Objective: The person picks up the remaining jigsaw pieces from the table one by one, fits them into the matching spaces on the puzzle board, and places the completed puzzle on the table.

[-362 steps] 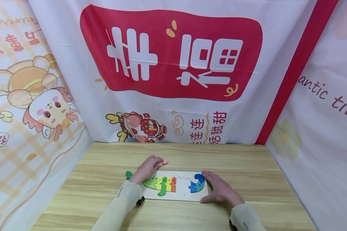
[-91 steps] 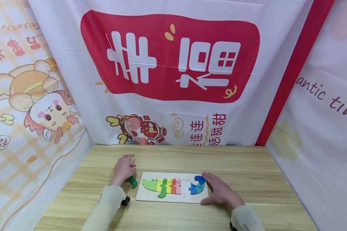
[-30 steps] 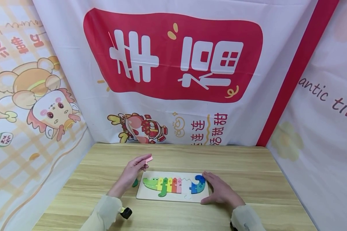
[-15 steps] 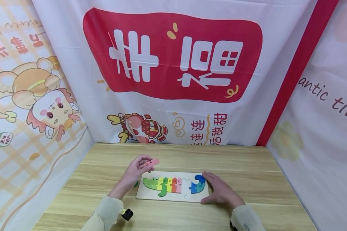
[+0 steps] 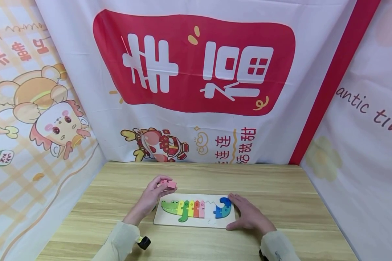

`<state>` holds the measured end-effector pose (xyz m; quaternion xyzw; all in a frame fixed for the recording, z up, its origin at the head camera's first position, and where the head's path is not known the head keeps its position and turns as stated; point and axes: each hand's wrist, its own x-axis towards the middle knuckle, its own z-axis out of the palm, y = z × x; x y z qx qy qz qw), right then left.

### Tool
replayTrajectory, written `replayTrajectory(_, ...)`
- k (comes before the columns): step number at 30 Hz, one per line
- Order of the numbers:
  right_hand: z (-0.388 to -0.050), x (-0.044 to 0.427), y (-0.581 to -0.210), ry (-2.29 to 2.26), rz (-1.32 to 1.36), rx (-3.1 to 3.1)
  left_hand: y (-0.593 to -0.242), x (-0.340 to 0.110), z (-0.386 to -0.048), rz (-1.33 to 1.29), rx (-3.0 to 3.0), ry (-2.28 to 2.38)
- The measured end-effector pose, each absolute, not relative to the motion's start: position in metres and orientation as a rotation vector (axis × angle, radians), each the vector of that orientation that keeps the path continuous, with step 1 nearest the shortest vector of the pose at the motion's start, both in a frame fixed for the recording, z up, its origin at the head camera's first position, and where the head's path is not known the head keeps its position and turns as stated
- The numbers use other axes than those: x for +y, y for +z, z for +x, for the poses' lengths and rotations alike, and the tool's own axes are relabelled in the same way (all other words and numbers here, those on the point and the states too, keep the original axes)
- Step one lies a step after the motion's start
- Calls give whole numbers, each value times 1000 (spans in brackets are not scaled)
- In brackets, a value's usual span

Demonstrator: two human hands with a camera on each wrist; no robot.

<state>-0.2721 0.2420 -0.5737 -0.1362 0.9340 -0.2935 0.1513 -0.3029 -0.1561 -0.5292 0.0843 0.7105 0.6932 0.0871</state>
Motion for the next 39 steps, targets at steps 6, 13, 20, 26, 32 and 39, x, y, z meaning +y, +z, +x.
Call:
replayTrajectory(6,-272,242,-575,-862,-399,2671,-529,-158,-302,224,2138,2049)
replayTrajectory(13,-272,242,-574,-881,-401,2667,-530,-161,-301,191,2174,2106)
replayTrajectory(20,-272,242,-575,-881,-397,2669,-531,-163,-301,230,2214,2079)
replayTrajectory(26,-272,242,-577,-868,-400,2674,-534,-163,-300,277,2182,2069)
replayTrajectory(32,-271,242,-577,-870,-407,2679,-537,-162,-299,322,2114,2101)
replayTrajectory(39,-274,242,-576,-869,-362,2675,-537,-162,-301,305,2174,2038)
